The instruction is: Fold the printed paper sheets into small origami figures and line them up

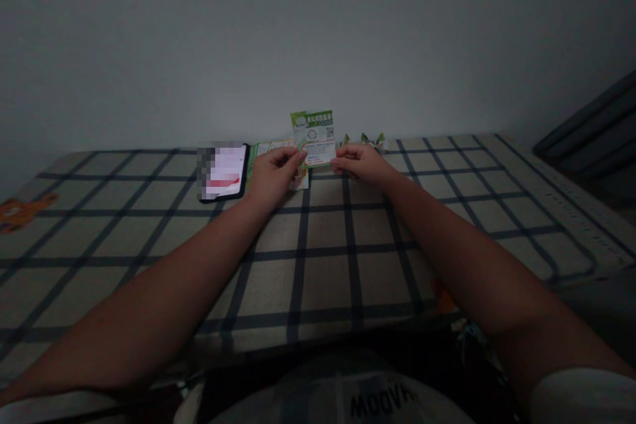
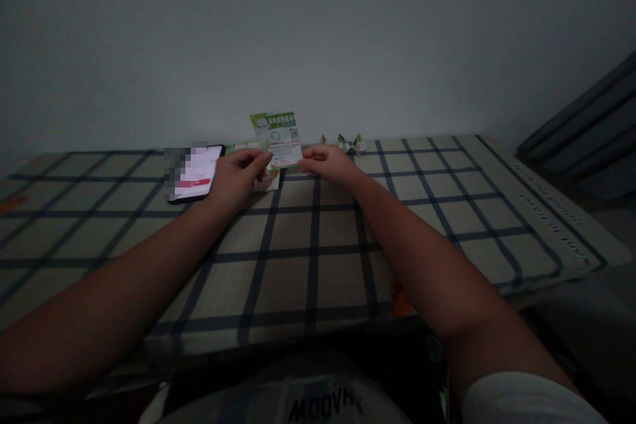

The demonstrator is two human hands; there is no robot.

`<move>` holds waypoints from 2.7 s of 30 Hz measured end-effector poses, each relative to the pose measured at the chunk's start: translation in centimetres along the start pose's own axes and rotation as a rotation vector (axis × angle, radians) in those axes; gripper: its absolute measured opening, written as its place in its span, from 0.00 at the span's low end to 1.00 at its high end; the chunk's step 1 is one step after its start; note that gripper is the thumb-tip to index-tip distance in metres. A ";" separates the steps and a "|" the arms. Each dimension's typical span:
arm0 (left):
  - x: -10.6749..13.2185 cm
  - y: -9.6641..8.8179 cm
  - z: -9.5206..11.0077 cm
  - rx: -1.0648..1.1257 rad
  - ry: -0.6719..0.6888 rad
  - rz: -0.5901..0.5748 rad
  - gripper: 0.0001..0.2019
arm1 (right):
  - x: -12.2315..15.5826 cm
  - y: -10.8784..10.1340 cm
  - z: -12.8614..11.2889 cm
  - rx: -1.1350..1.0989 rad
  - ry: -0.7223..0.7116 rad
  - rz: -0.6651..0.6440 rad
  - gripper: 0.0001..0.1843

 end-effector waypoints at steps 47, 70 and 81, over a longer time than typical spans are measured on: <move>1.0 2.0 -0.5 0.174 -0.123 -0.245 0.15 | 0.2 -1.8 -0.5 -0.056 -0.110 0.269 0.24; -0.1 -0.4 0.3 -0.100 0.147 0.023 0.15 | 0.1 0.1 0.0 0.132 -0.066 0.048 0.20; 0.0 -0.4 0.3 -0.118 0.122 0.006 0.17 | 0.2 -0.1 -0.2 0.125 -0.023 0.080 0.16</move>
Point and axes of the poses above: each hand's wrist, its own x-axis away from the middle knuckle, its own y-axis out of the palm, z = x × y, the point moved 7 cm from there along -x, towards the middle knuckle, and after that the axes turned 13 degrees about y, right-handed, at the moved point
